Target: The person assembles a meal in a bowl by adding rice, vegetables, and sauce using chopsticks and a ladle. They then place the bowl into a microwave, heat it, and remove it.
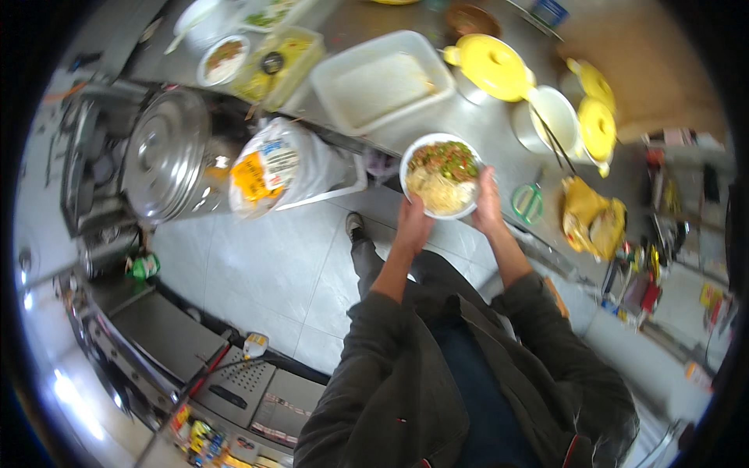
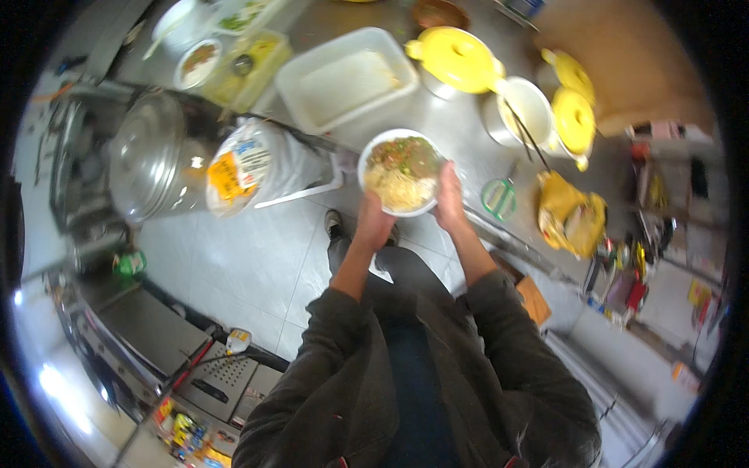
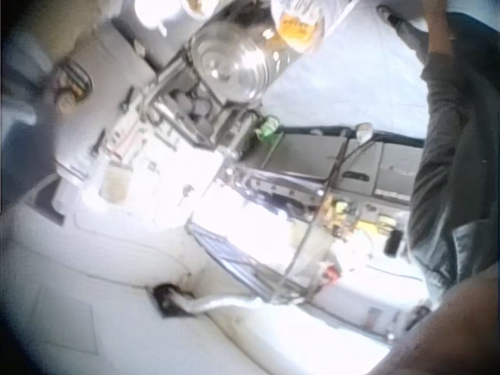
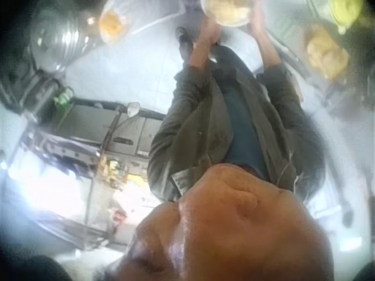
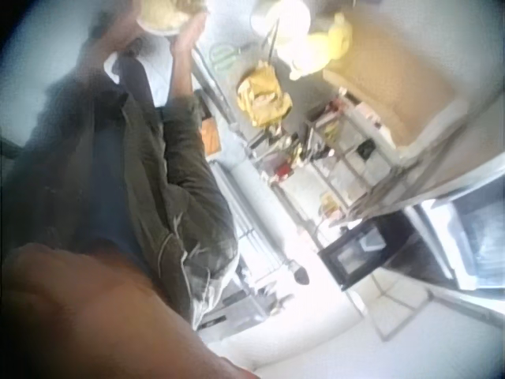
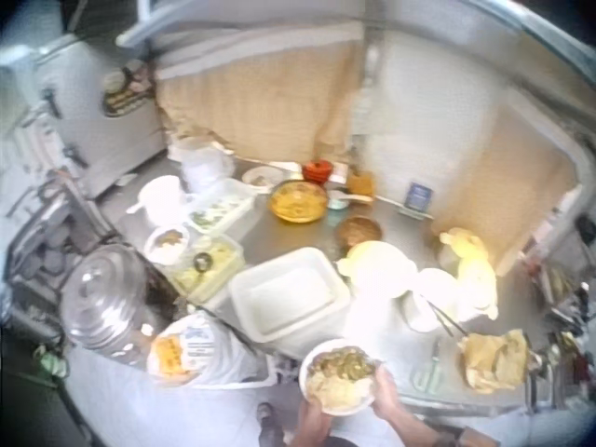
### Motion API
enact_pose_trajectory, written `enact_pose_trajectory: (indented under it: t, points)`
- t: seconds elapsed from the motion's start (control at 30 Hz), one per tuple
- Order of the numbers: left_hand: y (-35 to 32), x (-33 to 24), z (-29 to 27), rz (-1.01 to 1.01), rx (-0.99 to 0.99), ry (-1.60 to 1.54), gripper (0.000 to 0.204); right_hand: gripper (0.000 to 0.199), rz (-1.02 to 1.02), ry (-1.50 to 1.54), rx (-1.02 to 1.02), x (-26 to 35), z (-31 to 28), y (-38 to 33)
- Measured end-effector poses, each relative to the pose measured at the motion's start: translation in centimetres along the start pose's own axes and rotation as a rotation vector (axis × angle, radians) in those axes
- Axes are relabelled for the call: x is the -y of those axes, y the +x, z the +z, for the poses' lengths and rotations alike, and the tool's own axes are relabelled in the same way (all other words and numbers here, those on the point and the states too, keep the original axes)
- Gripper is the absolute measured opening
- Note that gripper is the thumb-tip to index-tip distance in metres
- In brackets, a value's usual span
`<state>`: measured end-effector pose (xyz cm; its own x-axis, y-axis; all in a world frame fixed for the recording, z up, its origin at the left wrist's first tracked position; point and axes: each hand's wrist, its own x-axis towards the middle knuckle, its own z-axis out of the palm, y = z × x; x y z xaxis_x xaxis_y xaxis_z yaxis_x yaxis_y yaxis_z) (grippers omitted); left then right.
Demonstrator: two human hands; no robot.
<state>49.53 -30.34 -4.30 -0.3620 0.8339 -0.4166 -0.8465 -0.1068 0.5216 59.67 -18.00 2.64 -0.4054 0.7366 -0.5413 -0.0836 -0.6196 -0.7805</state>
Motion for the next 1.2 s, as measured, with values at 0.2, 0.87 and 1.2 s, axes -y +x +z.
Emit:
enact_pose_trajectory:
  t: [0.2, 0.87, 1.2]
  points:
    - [-4.6, -15.8, -2.2, -0.116, -0.079, -0.324, 0.089, 0.059, 0.068, -0.237, 0.3, 0.2, 8.3, 0.2]
    - [-0.4, -31.1, -21.4, -0.015, -0.074, -0.164, 0.082, 0.035, -0.848, -0.698, 0.052, -3.4, 41.4, 16.9]
    - [4.9, -32.3, -18.0, -0.161, -0.059, -0.061, 0.077, 0.025, -1.076, -1.35, 0.414, 6.4, 37.5, 17.3]
